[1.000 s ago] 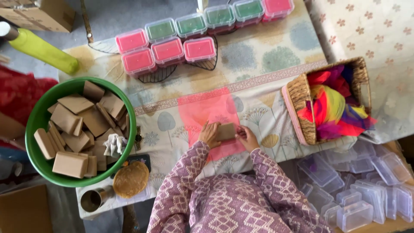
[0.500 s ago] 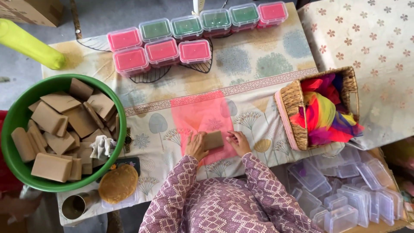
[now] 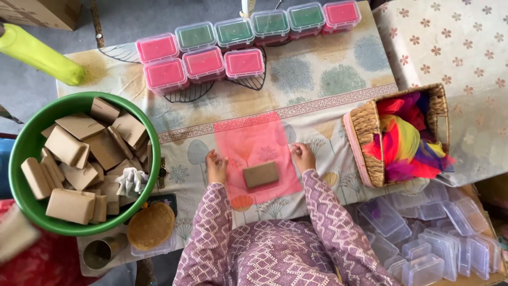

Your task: The recorder is folding small brown paper items and wrapping them in pink mesh fabric.

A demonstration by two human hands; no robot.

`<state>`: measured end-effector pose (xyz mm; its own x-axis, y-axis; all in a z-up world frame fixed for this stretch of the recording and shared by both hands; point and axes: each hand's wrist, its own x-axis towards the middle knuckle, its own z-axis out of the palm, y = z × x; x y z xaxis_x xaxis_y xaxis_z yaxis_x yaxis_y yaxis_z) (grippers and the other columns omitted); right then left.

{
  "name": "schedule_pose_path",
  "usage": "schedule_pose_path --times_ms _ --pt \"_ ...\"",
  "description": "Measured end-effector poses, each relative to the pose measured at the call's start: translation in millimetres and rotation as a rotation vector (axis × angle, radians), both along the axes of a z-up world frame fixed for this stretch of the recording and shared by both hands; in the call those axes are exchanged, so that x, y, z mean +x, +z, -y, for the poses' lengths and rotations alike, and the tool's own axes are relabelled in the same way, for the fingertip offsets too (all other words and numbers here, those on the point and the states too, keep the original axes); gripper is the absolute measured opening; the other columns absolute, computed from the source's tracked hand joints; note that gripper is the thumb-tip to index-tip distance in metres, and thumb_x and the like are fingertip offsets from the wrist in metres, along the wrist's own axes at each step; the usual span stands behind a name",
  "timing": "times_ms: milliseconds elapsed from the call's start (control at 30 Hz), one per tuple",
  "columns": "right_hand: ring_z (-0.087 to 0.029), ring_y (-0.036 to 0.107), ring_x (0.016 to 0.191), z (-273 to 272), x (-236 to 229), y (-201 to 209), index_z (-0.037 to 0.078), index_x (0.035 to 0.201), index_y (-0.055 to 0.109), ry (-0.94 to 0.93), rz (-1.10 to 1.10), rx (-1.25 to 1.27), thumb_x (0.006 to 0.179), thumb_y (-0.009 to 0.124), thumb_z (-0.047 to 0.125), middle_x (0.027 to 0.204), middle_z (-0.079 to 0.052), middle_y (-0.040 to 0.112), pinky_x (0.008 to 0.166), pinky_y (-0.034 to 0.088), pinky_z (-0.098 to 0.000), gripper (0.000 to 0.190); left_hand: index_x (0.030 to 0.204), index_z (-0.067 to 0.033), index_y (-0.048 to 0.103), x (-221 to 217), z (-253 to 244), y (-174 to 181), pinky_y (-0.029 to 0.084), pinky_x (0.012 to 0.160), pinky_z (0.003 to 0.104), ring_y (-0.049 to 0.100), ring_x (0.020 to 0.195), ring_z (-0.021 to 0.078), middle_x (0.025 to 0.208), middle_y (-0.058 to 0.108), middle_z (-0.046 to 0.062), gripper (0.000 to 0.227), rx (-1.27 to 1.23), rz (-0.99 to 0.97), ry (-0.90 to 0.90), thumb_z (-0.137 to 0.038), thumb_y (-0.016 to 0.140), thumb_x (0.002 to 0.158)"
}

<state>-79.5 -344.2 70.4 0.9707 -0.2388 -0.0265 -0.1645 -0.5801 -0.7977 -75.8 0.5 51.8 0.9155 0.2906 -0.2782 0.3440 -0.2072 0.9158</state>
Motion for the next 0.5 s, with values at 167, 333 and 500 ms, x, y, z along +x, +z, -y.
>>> schedule_pose_path --times_ms 167,333,500 --pt "-0.023 0.064 0.081 -18.9 40.3 -0.1 0.014 0.106 0.071 -0.016 -0.052 -0.175 0.087 0.08 0.03 0.093 -0.007 0.063 0.074 0.054 -0.0385 0.026 0.146 -0.0098 0.037 26.9 -11.0 -37.1 0.056 0.095 0.033 0.061 0.116 0.0213 0.133 0.057 0.013 0.068 -0.236 -0.019 0.041 -0.008 0.074 0.088" --pt "-0.027 0.064 0.089 -24.3 61.8 -21.9 0.015 0.096 0.069 -0.026 -0.06 -0.318 0.077 0.083 0.034 0.09 -0.005 0.065 0.081 0.053 -0.0443 0.03 0.139 -0.0093 0.041 47.4 -6.3 -11.3 0.058 0.081 0.033 0.066 0.095 0.0188 0.113 0.065 0.011 0.067 -0.185 -0.12 0.048 -0.003 0.077 0.083" --pt "-0.028 0.065 0.09 -18.6 71.7 -20.1 0.014 0.088 0.07 -0.017 -0.098 -0.371 0.08 0.083 0.031 0.094 -0.005 0.067 0.08 0.053 -0.0448 0.023 0.11 -0.0037 0.068 57.9 -5.4 -4.1 0.056 0.08 0.024 0.071 0.087 0.0097 0.096 0.076 0.004 0.025 -0.081 -0.035 -0.023 -0.004 0.077 0.086"
